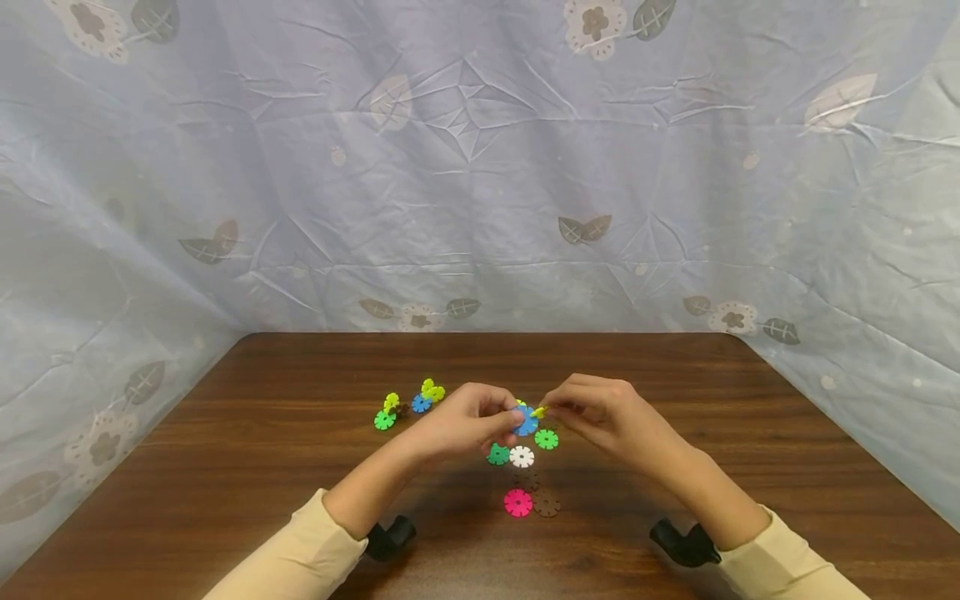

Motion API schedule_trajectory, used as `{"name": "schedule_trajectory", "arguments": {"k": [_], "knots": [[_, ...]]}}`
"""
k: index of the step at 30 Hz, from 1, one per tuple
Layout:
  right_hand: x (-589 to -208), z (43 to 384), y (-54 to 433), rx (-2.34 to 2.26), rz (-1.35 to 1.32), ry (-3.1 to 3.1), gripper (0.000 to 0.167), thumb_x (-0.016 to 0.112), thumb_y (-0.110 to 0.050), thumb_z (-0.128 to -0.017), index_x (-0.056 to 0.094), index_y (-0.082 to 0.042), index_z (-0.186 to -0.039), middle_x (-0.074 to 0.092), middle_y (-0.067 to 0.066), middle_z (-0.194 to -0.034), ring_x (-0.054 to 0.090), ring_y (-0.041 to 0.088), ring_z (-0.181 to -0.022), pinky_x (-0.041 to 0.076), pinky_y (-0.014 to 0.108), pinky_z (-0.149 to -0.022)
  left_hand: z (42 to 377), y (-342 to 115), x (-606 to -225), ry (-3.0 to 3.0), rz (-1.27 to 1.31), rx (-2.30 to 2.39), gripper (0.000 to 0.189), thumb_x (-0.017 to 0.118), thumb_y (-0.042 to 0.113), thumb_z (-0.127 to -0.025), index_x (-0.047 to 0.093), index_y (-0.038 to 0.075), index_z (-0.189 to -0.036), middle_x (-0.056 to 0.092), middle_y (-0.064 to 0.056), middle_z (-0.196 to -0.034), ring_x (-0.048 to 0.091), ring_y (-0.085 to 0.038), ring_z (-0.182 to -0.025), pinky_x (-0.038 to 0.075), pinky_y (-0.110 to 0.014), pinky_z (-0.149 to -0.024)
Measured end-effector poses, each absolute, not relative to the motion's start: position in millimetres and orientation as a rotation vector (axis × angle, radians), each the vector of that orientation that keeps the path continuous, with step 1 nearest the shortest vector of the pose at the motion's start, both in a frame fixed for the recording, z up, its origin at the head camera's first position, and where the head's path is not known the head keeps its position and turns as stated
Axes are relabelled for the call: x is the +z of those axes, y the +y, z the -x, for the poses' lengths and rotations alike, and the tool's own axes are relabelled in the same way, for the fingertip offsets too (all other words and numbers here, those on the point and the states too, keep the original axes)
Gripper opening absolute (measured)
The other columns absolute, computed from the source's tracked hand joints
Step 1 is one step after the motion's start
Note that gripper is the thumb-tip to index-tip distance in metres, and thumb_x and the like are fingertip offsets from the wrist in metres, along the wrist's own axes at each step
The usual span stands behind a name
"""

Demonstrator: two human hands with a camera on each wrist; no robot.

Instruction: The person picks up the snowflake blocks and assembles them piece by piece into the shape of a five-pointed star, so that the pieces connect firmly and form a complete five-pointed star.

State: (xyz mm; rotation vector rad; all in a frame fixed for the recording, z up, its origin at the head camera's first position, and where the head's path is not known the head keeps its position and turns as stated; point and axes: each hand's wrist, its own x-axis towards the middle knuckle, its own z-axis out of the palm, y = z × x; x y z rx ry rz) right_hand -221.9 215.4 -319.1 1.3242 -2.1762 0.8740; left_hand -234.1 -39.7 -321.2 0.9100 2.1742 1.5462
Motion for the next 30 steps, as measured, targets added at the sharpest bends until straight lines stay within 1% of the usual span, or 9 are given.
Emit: {"name": "schedule_trajectory", "arguments": {"k": [3,6,11,16,18,20,24,27,30], "knots": [[-320.2,221.3,213.7,0.879,-1.318,-2.173,0.03,0.077,0.013,-0.085,0.076,-0.009,-0.106,0.075,0.004,-0.095,0.068,0.005,-0.081,0.057,0.015,-0.071,234.6,-40.4,-321.9,2.156,-0.931,1.55,0.023,0.054,0.013,-0.11,0.062,-0.004,-0.097,0.063,-0.002,-0.079,0.052,-0.01,-0.07,0.045,-0.022,-0.062],[-321.8,221.5,211.7,0.877,-1.321,-2.153,0.03,0.077,0.013,-0.085,0.076,-0.009,-0.105,0.075,0.003,-0.094,0.066,0.003,-0.079,0.055,0.014,-0.069,234.5,-40.0,-322.1,2.142,-0.942,1.553,0.023,0.053,0.012,-0.11,0.062,-0.004,-0.096,0.062,-0.001,-0.078,0.053,-0.01,-0.07,0.048,-0.023,-0.065],[-323.2,221.5,207.7,0.864,-1.328,-2.112,0.034,0.078,0.016,-0.082,0.077,-0.009,-0.105,0.073,-0.003,-0.093,0.063,0.001,-0.079,0.053,0.012,-0.069,233.9,-39.4,-321.9,2.136,-0.919,1.558,0.022,0.052,0.012,-0.11,0.062,-0.002,-0.096,0.062,0.003,-0.079,0.056,-0.01,-0.073,0.051,-0.026,-0.069],[-320.1,221.5,206.6,0.86,-1.366,-2.101,0.035,0.077,0.018,-0.081,0.076,-0.008,-0.105,0.073,-0.001,-0.094,0.067,0.007,-0.079,0.055,0.014,-0.071,234.4,-41.0,-321.9,2.137,-0.918,1.548,0.023,0.053,0.014,-0.11,0.062,-0.003,-0.098,0.063,0.003,-0.08,0.058,-0.01,-0.076,0.053,-0.028,-0.071],[-317.5,221.2,208.1,0.857,-1.376,-2.137,0.033,0.076,0.015,-0.085,0.075,-0.009,-0.107,0.073,-0.001,-0.096,0.068,0.009,-0.081,0.057,0.017,-0.072,234.8,-41.8,-322.0,2.14,-0.928,1.538,0.023,0.054,0.015,-0.11,0.062,-0.003,-0.099,0.064,0.002,-0.081,0.06,-0.01,-0.077,0.054,-0.03,-0.072],[-314.3,220.3,210.8,0.86,-1.347,-2.214,0.028,0.075,0.007,-0.09,0.074,-0.012,-0.11,0.073,-0.003,-0.099,0.069,0.009,-0.083,0.059,0.019,-0.075,235.6,-42.5,-321.9,2.143,-0.928,1.533,0.022,0.055,0.016,-0.11,0.062,-0.002,-0.101,0.065,0.0,-0.083,0.062,-0.011,-0.079,0.055,-0.031,-0.073],[-309.8,220.3,218.6,0.832,-1.194,-2.376,0.022,0.073,-0.005,-0.097,0.071,-0.015,-0.117,0.074,-0.006,-0.105,0.069,0.006,-0.087,0.061,0.026,-0.08,237.9,-45.1,-322.0,2.149,-0.909,1.563,0.018,0.057,0.014,-0.109,0.062,-0.003,-0.105,0.067,-0.004,-0.084,0.062,-0.013,-0.077,0.053,-0.029,-0.072],[-310.4,221.8,221.7,0.784,-1.054,-2.515,0.015,0.072,-0.009,-0.099,0.071,-0.014,-0.113,0.074,-0.006,-0.101,0.066,0.003,-0.084,0.06,0.025,-0.077,240.0,-48.0,-322.1,2.125,-0.883,1.62,0.016,0.057,0.011,-0.108,0.06,-0.005,-0.106,0.068,-0.002,-0.083,0.057,-0.015,-0.073,0.049,-0.026,-0.069],[-314.5,223.8,220.3,0.738,-0.999,-2.687,0.002,0.071,-0.014,-0.1,0.071,-0.014,-0.102,0.071,-0.007,-0.091,0.061,0.001,-0.079,0.056,0.023,-0.071,241.0,-49.9,-321.8,2.096,-0.854,1.666,0.015,0.056,0.009,-0.108,0.059,-0.006,-0.107,0.068,0.0,-0.081,0.056,-0.016,-0.072,0.049,-0.027,-0.069]]}}
